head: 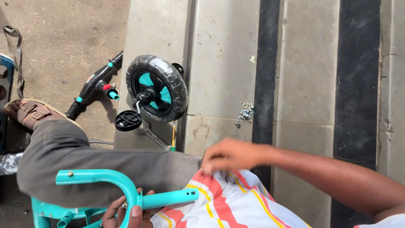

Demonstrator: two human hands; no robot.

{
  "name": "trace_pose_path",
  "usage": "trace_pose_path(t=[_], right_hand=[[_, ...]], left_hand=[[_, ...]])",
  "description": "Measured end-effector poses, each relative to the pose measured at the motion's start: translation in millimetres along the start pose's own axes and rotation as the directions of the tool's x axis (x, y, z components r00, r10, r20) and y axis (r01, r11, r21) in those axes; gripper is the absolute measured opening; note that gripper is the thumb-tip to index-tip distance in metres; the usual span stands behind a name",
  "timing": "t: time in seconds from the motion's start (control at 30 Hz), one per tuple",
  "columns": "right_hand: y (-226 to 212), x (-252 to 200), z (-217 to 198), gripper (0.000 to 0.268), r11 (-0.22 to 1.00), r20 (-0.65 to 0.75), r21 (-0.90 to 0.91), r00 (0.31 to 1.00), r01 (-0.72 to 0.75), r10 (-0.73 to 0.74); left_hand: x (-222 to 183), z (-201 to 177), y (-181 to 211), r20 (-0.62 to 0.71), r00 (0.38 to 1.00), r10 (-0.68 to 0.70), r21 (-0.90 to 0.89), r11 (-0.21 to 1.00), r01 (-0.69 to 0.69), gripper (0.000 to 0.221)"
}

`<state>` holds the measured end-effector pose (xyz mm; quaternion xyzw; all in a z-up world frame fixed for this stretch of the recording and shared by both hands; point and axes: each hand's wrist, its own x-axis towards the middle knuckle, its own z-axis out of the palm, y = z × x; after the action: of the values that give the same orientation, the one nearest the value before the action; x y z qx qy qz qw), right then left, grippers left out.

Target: The recorder unboxes and assembles a child's tricycle, attaching the frame components, wheels, and handlebars.

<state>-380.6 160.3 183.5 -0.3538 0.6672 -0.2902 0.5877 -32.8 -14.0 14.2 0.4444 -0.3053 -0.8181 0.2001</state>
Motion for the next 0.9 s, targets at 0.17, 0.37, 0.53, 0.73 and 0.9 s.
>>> trace_pose_path(t=[0.17, 0.37, 0.53, 0.73, 0.9], right_hand=[[103, -26, -14, 0.032, 0.662, -0.306, -0.619, 0.906, -0.423, 0.292], [331, -19, 92, 0.039, 0.777, 0.204, -0.504, 0.822, -0.377, 0.532], [169, 82, 34, 0.026, 0.626, 0.203, -0.684, 0.727, -0.374, 0.656], [39, 185, 15, 0.025, 0.645, 0.123, -0.736, 0.977, 0.206, -0.172], [101, 285, 48, 0.032, 0.334, 0.429, -0.877, 0.876, 0.346, 0.218]], left_hand=[[75, -185, -66, 0.228, 0.91, -0.345, -0.171, 0.906, 0.387, 0.035], [65, -227, -115, 0.684, 0.72, 0.12, -0.395, 0.89, 0.227, 0.044], [27, -175, -110, 0.866, 0.459, 0.198, -0.445, 0.723, 0.528, 0.039], [-35, -70, -48, -0.178, 0.884, 0.432, 0.06, 0.901, -0.429, 0.051], [-58, 59, 96, -0.607, 0.721, 0.334, 0.076, 0.928, -0.366, 0.077]])
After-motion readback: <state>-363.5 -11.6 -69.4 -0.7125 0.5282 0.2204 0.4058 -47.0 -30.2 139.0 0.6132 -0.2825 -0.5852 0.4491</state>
